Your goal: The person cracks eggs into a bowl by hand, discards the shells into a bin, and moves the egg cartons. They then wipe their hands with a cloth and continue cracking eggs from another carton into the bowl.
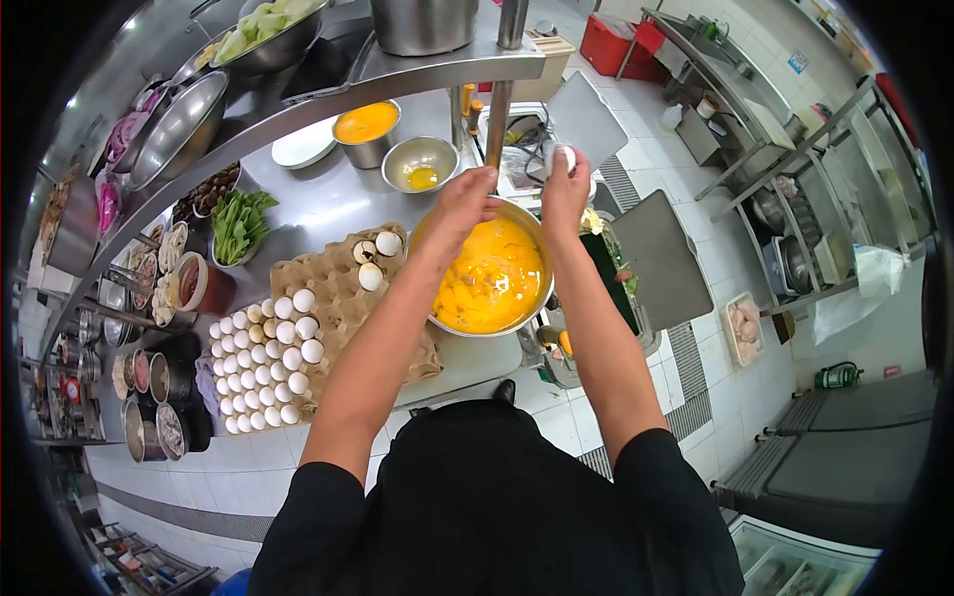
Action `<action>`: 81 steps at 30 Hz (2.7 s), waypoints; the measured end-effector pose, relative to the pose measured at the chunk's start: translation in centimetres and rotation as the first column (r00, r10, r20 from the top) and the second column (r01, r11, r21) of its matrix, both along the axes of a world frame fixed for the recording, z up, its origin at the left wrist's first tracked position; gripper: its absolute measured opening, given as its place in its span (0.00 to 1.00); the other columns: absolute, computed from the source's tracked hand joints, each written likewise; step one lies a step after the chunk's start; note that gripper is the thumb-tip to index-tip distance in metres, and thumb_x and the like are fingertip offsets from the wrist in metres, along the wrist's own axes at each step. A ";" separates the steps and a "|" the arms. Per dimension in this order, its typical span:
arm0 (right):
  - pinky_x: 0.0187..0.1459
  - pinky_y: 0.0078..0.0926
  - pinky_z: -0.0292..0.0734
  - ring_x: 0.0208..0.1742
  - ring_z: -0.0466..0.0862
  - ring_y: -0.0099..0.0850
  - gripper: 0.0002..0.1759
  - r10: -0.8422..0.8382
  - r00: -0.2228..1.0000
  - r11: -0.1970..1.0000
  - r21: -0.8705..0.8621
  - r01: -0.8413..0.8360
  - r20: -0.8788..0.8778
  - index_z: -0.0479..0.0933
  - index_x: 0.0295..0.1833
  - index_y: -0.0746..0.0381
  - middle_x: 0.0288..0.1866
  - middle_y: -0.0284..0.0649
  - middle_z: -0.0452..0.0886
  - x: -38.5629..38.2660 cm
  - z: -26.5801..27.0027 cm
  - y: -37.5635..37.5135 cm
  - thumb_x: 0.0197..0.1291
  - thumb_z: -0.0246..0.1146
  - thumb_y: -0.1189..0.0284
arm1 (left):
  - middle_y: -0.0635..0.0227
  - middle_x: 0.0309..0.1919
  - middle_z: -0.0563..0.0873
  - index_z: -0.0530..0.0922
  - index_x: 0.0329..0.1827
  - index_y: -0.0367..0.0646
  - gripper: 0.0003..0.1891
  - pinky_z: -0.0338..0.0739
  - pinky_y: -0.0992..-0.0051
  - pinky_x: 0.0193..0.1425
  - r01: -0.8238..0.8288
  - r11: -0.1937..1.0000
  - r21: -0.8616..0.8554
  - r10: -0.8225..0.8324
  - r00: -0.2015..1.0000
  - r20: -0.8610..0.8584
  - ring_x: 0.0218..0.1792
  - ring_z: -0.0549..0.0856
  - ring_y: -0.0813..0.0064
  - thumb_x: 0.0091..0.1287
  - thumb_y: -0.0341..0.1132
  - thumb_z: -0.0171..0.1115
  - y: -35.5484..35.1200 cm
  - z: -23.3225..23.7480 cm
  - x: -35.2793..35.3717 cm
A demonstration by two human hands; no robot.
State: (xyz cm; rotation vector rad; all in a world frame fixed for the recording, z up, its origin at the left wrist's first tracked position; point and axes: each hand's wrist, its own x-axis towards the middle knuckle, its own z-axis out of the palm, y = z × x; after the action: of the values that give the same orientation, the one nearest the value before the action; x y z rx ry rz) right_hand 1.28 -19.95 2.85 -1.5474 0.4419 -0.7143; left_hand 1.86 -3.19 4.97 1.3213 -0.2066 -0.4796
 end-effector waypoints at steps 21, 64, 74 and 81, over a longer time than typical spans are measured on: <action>0.28 0.18 0.74 0.27 0.76 0.18 0.22 0.739 0.524 0.634 0.174 -0.753 -0.424 0.79 0.63 0.65 0.32 0.30 0.79 -4.7 -0.1 2.2 0.73 0.62 0.60 | 0.66 0.42 0.89 0.84 0.55 0.38 0.18 0.82 0.77 0.44 0.093 0.869 0.485 -0.287 0.894 0.343 0.39 0.87 0.77 0.60 0.23 0.67 6.3 -4.6 1.6; 0.35 0.32 0.80 0.35 0.83 0.35 0.09 0.353 0.898 0.765 0.471 -0.439 0.263 0.68 0.53 0.55 0.42 0.45 0.83 -2.6 -0.5 8.8 0.73 0.55 0.64 | 0.70 0.48 0.84 0.79 0.59 0.45 0.14 0.84 0.71 0.45 -0.601 0.732 -0.323 0.577 0.797 -0.176 0.44 0.85 0.72 0.75 0.38 0.55 36.9 -6.1 -1.9; 0.28 0.25 0.77 0.29 0.78 0.25 0.19 0.281 0.960 0.827 0.505 -0.247 0.009 0.69 0.66 0.58 0.39 0.37 0.78 2.1 -0.4 2.4 0.76 0.54 0.61 | 0.67 0.51 0.86 0.81 0.63 0.46 0.19 0.79 0.78 0.40 0.004 0.983 0.184 -0.034 0.986 0.160 0.37 0.84 0.79 0.70 0.38 0.65 10.1 0.3 1.5; 0.33 0.22 0.79 0.30 0.80 0.23 0.18 0.713 0.700 0.603 0.546 -0.581 -0.042 0.75 0.60 0.64 0.39 0.36 0.82 -4.3 1.3 1.6 0.75 0.60 0.62 | 0.69 0.49 0.87 0.82 0.63 0.45 0.24 0.81 0.76 0.46 0.081 0.888 0.452 -0.335 0.787 0.518 0.44 0.84 0.78 0.62 0.35 0.72 5.5 0.0 1.7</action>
State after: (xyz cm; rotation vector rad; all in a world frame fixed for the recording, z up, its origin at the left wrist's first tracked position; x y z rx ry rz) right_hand -3.06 -18.39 4.14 -1.1657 0.1824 0.1958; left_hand 3.53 2.27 5.01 1.8550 -0.8212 -0.2932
